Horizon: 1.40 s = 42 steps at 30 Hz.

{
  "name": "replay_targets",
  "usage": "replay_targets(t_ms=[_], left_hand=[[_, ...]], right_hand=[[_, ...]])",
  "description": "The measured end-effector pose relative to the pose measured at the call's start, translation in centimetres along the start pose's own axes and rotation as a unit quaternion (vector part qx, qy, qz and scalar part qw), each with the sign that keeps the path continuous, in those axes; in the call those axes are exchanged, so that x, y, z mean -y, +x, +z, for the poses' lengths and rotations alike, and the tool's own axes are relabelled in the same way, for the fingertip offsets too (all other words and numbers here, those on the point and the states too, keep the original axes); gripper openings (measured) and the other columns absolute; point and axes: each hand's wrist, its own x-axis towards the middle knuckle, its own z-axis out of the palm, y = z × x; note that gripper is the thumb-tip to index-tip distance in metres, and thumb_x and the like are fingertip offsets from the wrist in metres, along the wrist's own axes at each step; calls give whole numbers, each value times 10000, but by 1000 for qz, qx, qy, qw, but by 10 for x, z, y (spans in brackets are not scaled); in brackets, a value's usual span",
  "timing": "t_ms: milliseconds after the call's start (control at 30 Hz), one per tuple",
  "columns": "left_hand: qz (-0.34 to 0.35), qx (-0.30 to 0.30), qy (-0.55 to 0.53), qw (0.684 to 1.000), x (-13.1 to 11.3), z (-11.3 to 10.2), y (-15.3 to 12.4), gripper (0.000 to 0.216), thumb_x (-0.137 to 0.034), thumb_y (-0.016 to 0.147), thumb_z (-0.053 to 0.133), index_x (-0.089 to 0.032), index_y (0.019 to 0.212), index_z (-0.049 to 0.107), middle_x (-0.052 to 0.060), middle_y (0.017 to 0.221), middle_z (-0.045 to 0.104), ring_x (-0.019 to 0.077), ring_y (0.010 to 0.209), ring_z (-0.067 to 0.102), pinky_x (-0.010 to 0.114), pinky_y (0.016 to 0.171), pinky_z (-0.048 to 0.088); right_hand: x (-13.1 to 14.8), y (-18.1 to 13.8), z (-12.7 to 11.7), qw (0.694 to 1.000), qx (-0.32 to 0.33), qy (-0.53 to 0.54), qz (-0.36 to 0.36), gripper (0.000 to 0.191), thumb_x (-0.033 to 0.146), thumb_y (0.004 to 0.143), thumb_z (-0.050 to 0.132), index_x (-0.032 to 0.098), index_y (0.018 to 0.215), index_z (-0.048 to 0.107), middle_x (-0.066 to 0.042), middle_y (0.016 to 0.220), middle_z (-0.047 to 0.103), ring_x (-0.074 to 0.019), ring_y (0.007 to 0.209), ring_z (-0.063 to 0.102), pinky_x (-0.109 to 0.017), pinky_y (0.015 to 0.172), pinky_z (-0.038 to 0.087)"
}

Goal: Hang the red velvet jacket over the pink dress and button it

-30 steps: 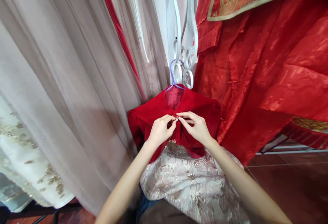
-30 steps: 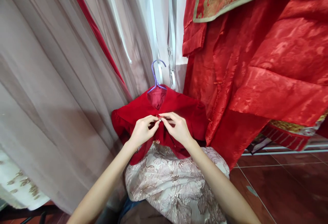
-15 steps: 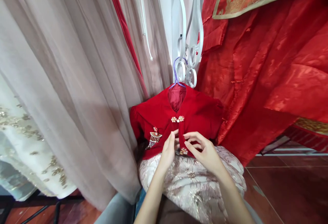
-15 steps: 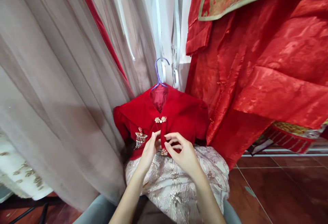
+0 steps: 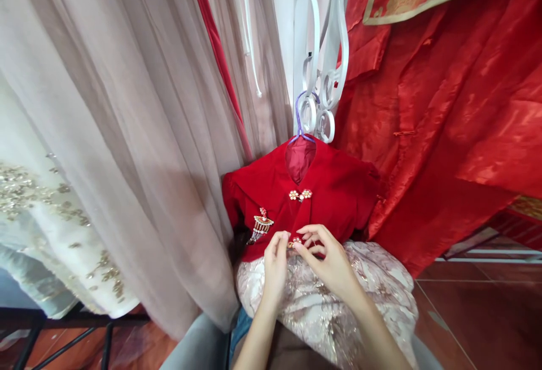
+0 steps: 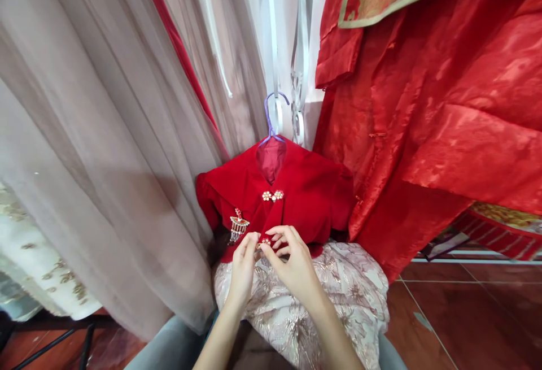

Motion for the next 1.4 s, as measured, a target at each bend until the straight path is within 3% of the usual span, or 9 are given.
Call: replay_targets(t_ms=[200, 400, 500, 567, 633, 767, 1000, 1233, 1400], left_hand=[[-18, 21, -22, 999, -3, -1, -1, 280, -407, 741, 692, -169, 851, 593, 2, 750, 615, 115, 669, 593, 211, 625, 501], [12, 33, -4, 999, -1, -3, 3, 269, -361, 727, 712, -159, 848, 583, 14, 747, 631, 110, 667, 602, 208, 636, 502], [73, -42, 62, 994, 0, -13, 14, 251, -366, 743, 688, -160, 840, 583, 24, 776, 620, 122, 655, 604, 246, 631, 525], [146, -131, 140, 971, -1, -24, 24, 226, -355, 768, 657, -169, 879, 592, 46, 879, 626, 128, 701, 612, 255, 650, 530], [194, -170, 208, 943, -3, -33, 34, 224, -337, 787, 641, -185, 944, 589, 62, 975, 628, 135, 769, 623, 246, 667, 527], [203, -140, 232, 941, -7, -37, 45, 265, -339, 775, 667, -192, 963, 552, 58, 961, 630, 133, 770, 635, 225, 630, 526], [232, -121, 256, 931, -10, -37, 47, 213, -335, 810, 635, -186, 944, 562, 46, 865, 645, 140, 789, 640, 262, 707, 538], [206, -96, 122, 966, -18, -37, 46, 250, -394, 775, 661, -167, 872, 623, 42, 852, 664, 149, 787, 648, 261, 729, 545], [167, -87, 94, 978, -22, -39, 46, 296, -404, 732, 699, -146, 877, 685, 66, 878, 711, 181, 822, 671, 319, 796, 558]], right_hand=[[-3, 0, 1, 999, -1, -37, 4, 196, 294, 822, 600, 219, 1003, 589, -54, 954, 533, -152, 813, 573, -242, 638, 567], [-7, 0, 2, 999, 34, 24, 32, 171, 276, 809, 594, 212, 938, 503, -29, 857, 580, -143, 747, 602, -246, 611, 566], [-5, 0, -1, 998, 25, 26, 45, 153, 293, 794, 621, 208, 882, 529, -27, 849, 616, -141, 727, 618, -249, 620, 561], [-4, 1, -4, 998, 28, 18, 50, 136, 295, 790, 631, 204, 871, 572, -27, 843, 647, -143, 725, 631, -260, 646, 565], [-3, 1, -6, 998, 43, 14, 50, 116, 282, 807, 610, 204, 893, 613, -30, 860, 678, -151, 754, 652, -282, 694, 574], [-5, 0, -5, 998, 59, 20, 24, 138, 243, 846, 548, 216, 946, 639, -34, 955, 701, -162, 847, 674, -319, 775, 578], [-17, 19, 12, 996, 83, 37, -16, 196, 247, 828, 576, 219, 1009, 645, -35, 959, 703, -158, 838, 668, -304, 732, 582], [-15, 50, 35, 992, 73, 66, -76, 164, 213, 837, 545, 208, 965, 647, -28, 956, 690, -136, 848, 659, -278, 758, 572], [-12, 53, 43, 993, 60, 71, -74, 171, 222, 853, 530, 214, 981, 643, -29, 969, 686, -133, 864, 659, -265, 751, 576]])
